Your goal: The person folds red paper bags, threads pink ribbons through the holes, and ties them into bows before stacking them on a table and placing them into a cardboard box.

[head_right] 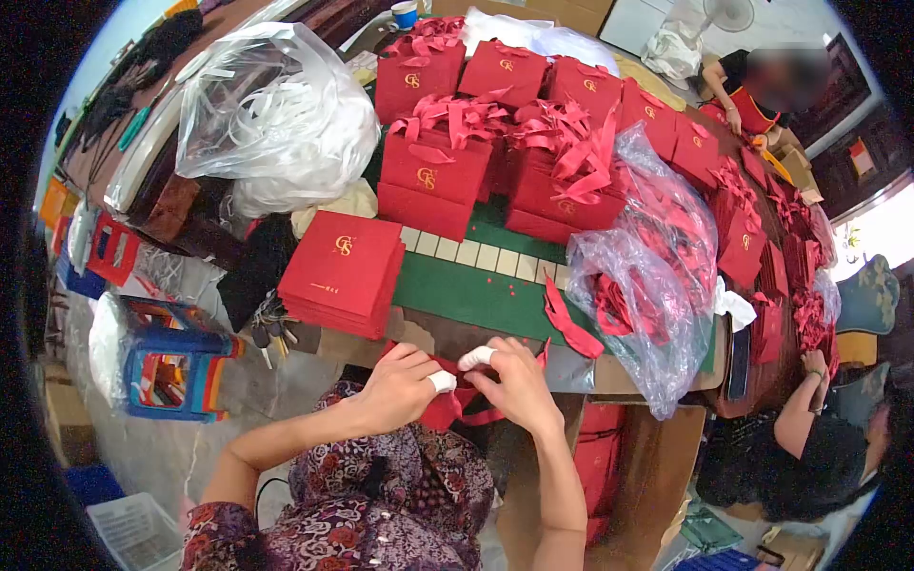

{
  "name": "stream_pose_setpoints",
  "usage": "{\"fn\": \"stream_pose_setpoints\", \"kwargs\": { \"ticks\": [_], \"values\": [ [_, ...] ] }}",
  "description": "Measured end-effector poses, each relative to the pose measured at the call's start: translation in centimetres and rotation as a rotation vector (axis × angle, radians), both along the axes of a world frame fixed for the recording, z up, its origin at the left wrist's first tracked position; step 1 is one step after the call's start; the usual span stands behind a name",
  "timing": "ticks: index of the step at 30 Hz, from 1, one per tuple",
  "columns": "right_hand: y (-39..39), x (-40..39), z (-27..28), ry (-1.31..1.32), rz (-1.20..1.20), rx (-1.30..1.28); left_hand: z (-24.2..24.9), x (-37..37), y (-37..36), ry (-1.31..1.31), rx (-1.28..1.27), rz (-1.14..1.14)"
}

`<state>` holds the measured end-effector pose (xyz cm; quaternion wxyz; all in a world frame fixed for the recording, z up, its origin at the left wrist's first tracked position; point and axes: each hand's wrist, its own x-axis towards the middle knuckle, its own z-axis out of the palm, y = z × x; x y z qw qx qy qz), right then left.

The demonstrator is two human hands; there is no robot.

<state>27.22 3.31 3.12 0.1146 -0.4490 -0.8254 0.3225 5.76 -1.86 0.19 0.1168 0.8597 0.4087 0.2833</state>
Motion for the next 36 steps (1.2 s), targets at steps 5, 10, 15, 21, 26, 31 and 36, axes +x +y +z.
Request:
{"fn": "stream_pose_setpoints", "kwargs": {
  "ticks": [5, 10, 15, 21, 26, 31, 36],
  "values": [
    [-0.2, 0.2, -0.6, 0.150, 0.106, -0.078, 0.2, -0.4, -0.5, -0.015, 0.055, -0.025],
    [-0.1, 0.0, -0.5, 0.246, 0.156, -0.210, -0.2, -0.6, -0.9, -0.053, 0.067, -0.026],
    [-0.6, -0.7, -2.7, 0.417, 0.060, -0.304, 0.1, -0.3, -1.1, -0.140, -0.111, 0.053],
    [0.7, -2.2, -1.5, 0.351, -0.381, -0.219, 1.0, -0.8, -0.9, -0.131, -0.368, 0.045],
    [-0.3, -0.6, -1.5, 0.391, -0.408, -0.097, 1.6, -1.1, -0.1, -0.245, -0.448, 0.163],
    [-4.2, 1.7, 0.0, 0.177, -0.131, -0.088, 2.6, -1.0, 1.8, -0.270, -0.406, 0.230],
    [-4.9, 1.2, -0.9, 0.222, -0.355, -0.131, 3.1, 0.1, 3.7, -0.287, -0.344, 0.179]
  ]
}}
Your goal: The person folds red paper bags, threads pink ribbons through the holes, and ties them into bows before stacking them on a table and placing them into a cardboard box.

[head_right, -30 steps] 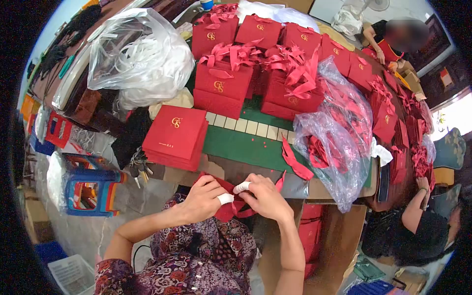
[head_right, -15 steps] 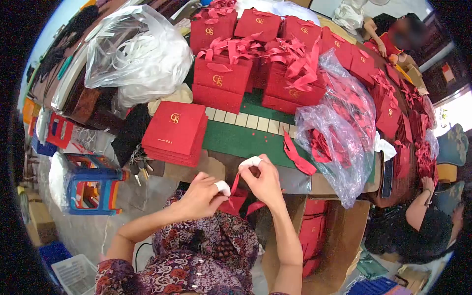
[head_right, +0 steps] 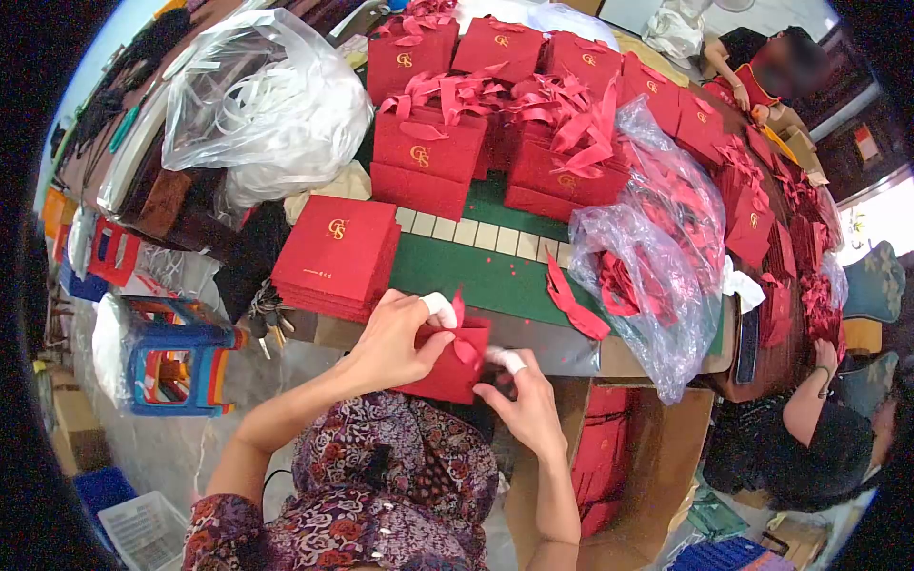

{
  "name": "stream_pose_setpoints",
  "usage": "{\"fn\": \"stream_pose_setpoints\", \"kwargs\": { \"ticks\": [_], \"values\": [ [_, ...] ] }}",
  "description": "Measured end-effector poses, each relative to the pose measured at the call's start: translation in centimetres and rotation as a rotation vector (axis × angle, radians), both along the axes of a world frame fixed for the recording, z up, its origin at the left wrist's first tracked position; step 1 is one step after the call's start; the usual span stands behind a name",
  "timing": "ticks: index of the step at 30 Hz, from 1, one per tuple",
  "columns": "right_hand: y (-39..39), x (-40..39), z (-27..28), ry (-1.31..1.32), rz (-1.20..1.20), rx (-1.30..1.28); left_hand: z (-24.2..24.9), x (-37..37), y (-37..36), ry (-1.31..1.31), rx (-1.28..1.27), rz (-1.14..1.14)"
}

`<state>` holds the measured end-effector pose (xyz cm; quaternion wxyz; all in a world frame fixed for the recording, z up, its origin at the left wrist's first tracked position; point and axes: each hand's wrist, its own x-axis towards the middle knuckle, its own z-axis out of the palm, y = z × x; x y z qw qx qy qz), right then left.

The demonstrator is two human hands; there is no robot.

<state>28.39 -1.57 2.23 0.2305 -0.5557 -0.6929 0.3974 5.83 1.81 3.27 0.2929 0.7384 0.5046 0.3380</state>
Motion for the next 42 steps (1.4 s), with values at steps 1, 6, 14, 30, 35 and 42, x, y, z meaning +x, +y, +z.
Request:
{"fn": "stream_pose_setpoints", "kwargs": {
  "ticks": [1, 6, 14, 30, 35, 42],
  "values": [
    [0.1, 0.1, -0.4, 0.001, 0.000, 0.002, 0.4, 0.1, 0.2, 0.001, 0.002, 0.000],
    [0.4, 0.5, -0.6, 0.058, 0.053, 0.009, 1.6, 0.5, 1.0, 0.074, 0.030, -0.059],
    [0.4, 0.5, 3.4, -0.194, -0.106, 0.039, -0.9, 1.2, 2.7, 0.063, 0.054, 0.002],
    [6.4, -4.2, 0.5, 0.746, -0.174, -0.409, -3.7, 3.4, -3.4, -0.769, -0.516, -0.090],
    [6.7, -4.2, -0.1, 0.629, -0.236, -0.248, -2.9, 1.6, -4.6, -0.725, -0.724, -0.164],
    [5.4, -1.5, -3.3, 0.318, -0.287, -0.063, -2.2, -2.2, -5.3, -0.439, -0.737, -0.177]
  ]
}}
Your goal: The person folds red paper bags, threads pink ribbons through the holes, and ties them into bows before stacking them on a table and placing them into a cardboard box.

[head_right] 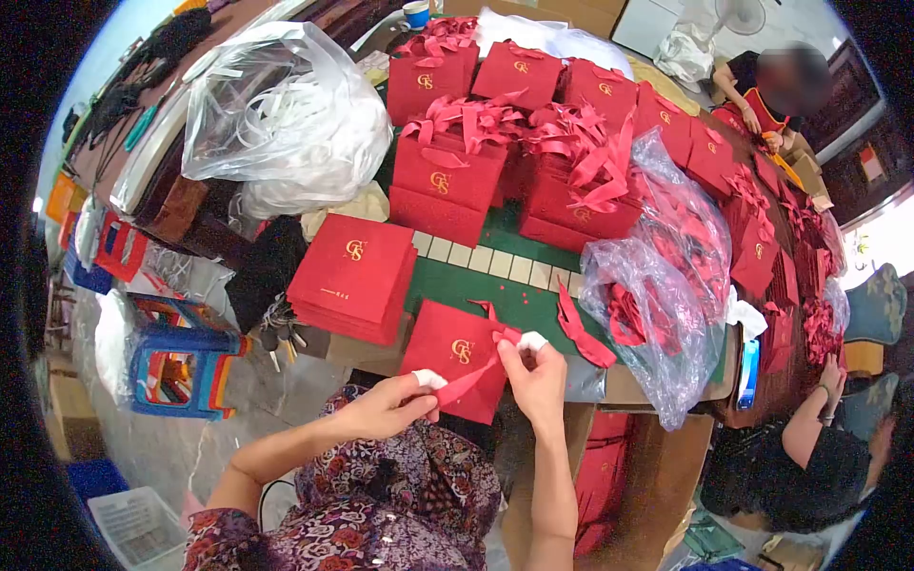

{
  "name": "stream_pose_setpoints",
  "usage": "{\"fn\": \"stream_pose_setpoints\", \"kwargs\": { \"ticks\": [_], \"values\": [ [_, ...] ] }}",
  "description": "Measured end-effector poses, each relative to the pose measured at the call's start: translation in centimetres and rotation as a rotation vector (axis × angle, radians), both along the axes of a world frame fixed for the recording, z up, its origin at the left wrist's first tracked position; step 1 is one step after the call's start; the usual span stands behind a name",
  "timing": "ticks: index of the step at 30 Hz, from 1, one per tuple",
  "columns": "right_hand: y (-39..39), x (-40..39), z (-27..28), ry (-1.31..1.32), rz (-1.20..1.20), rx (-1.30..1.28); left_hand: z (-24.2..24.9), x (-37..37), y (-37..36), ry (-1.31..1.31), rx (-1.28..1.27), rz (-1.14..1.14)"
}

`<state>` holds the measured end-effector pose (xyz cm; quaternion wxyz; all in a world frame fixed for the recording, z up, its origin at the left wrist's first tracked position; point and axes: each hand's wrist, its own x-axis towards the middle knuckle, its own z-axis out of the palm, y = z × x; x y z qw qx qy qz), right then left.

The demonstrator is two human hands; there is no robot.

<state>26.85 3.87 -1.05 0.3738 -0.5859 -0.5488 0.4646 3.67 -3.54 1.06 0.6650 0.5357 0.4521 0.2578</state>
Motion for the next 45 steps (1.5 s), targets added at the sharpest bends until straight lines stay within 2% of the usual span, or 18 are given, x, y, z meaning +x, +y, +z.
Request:
{"fn": "stream_pose_setpoints", "kwargs": {
  "ticks": [2, 7, 10, 11, 13, 14, 15, 17, 19, 23, 29, 31, 32, 33, 35, 38, 41, 45],
  "values": [
    [-0.7, 0.6, -0.6, -0.116, -0.023, 0.055, 0.4, -0.8, -0.1, 0.118, 0.094, -0.049],
    [-2.6, 1.7, 1.6, -0.180, 0.074, -0.048, 0.3, -2.2, 0.2, 0.064, 0.029, -0.073],
    [-4.2, 0.3, 4.1, -0.568, -0.008, 0.048, 0.3, -2.4, 0.4, 0.097, 0.024, -0.046],
    [-4.5, 0.0, 4.5, -0.568, -0.005, 0.049, 0.4, -2.3, 0.4, -0.005, -0.076, 0.014],
    [-5.1, -0.5, 5.1, -0.663, -0.017, 0.439, 0.4, -2.1, 0.5, -0.108, -0.176, 0.076],
    [-5.7, -1.1, 5.8, -0.590, 0.075, 0.405, 0.2, -1.9, 0.6, -0.147, -0.201, 0.105],
    [-5.6, -1.9, 6.1, -0.460, 0.191, 0.483, 0.0, -1.8, 0.6, -0.186, -0.227, 0.133],
    [-5.6, -3.6, 6.2, -0.281, 0.401, 0.399, 0.0, -1.7, 0.9, -0.226, -0.241, 0.130],
    [-5.5, -4.4, 4.9, -0.246, 0.430, 0.393, 0.4, -1.8, 1.2, -0.264, -0.256, 0.063],
    [-5.6, -4.4, 3.5, -0.159, 0.454, 0.392, 0.1, -2.5, 1.1, -0.261, -0.258, 0.081],
    [-5.8, -4.4, 4.1, -0.213, 0.416, 0.325, -0.8, -2.0, 0.7, -0.402, -0.237, 0.170],
    [-5.5, -4.4, 3.8, -0.242, 0.418, 0.343, 0.2, -1.2, 0.8, -0.223, -0.096, 0.252],
    [-5.3, -4.4, 3.6, -0.277, 0.344, 0.362, 1.3, -1.2, 0.5, 0.126, 0.162, 0.227],
    [-5.0, -4.4, 3.5, -0.311, 0.269, 0.381, 1.4, -0.8, 0.5, 0.125, 0.164, 0.227],
    [-4.3, -4.6, 3.6, -0.301, 0.216, 0.372, 1.2, 0.1, 0.0, 0.634, 0.793, 0.276],
    [-3.0, -4.6, 2.1, -0.403, 0.148, 0.490, -0.6, 1.1, -0.7, 0.638, 0.733, 0.218],
    [-2.5, -5.3, 2.0, -0.417, 0.113, 0.349, -0.6, 2.0, -1.1, 0.588, 0.690, 0.197],
    [-1.9, -5.2, 0.8, -0.423, 0.077, 0.404, -0.4, 2.3, 0.5, 0.639, 0.696, 0.212]
  ]
}}
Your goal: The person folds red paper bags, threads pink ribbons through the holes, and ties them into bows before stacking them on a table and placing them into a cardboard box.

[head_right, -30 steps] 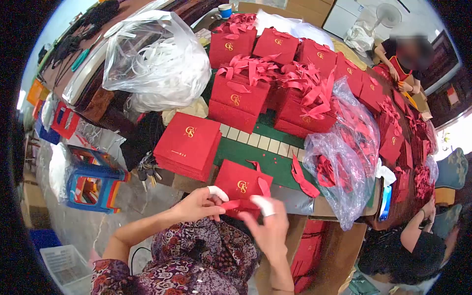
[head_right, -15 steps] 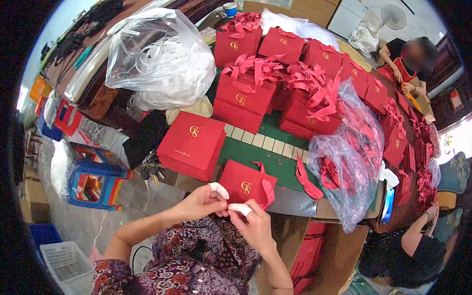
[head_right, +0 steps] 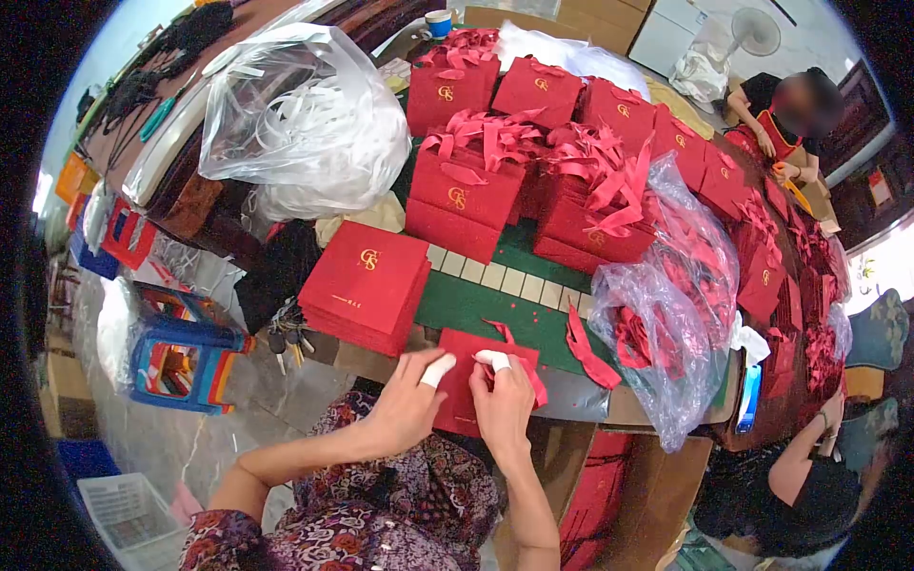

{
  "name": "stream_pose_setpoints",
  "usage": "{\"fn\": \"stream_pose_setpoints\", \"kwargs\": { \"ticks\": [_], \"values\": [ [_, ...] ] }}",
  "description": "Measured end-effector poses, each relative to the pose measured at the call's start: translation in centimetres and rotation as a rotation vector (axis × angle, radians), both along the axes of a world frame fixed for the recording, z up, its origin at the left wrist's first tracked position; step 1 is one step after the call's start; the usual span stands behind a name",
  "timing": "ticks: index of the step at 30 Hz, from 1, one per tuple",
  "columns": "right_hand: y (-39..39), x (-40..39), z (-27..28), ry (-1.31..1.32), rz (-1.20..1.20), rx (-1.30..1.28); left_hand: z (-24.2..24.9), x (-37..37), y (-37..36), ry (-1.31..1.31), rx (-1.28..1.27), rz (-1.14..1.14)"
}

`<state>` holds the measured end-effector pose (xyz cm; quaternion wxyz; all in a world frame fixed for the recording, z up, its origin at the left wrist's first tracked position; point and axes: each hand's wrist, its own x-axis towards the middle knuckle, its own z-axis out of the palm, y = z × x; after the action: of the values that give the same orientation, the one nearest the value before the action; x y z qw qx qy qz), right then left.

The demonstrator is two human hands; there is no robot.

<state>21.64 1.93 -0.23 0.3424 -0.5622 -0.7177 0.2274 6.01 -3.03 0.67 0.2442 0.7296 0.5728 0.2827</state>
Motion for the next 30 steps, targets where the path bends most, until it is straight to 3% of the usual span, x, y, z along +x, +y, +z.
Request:
{"fn": "stream_pose_setpoints", "kwargs": {
  "ticks": [3, 6, 11, 13, 24, 30],
  "values": [
    [-0.2, 0.3, -0.3, -0.007, 0.011, -0.020, -0.7, -0.2, 2.9, 0.042, 0.132, 0.021],
    [-0.1, 0.5, -0.4, -0.015, 0.011, -0.027, -2.3, -0.2, 4.7, 0.210, 0.013, -0.002],
    [-0.2, 0.8, -0.5, -0.065, 0.011, 0.021, -1.2, -0.5, 4.8, 0.220, 0.013, -0.021],
    [-0.1, 0.5, -0.2, -0.059, 0.012, 0.031, -1.0, -0.6, 4.6, 0.217, 0.107, -0.026],
    [-0.9, -0.6, 1.9, 0.022, -0.001, -0.048, 0.2, -1.2, 4.6, 0.040, 0.112, -0.092],
    [-1.1, -1.3, 0.4, -0.017, -0.043, 0.069, 0.3, -1.2, 4.5, -0.024, 0.075, -0.063]
  ]
}}
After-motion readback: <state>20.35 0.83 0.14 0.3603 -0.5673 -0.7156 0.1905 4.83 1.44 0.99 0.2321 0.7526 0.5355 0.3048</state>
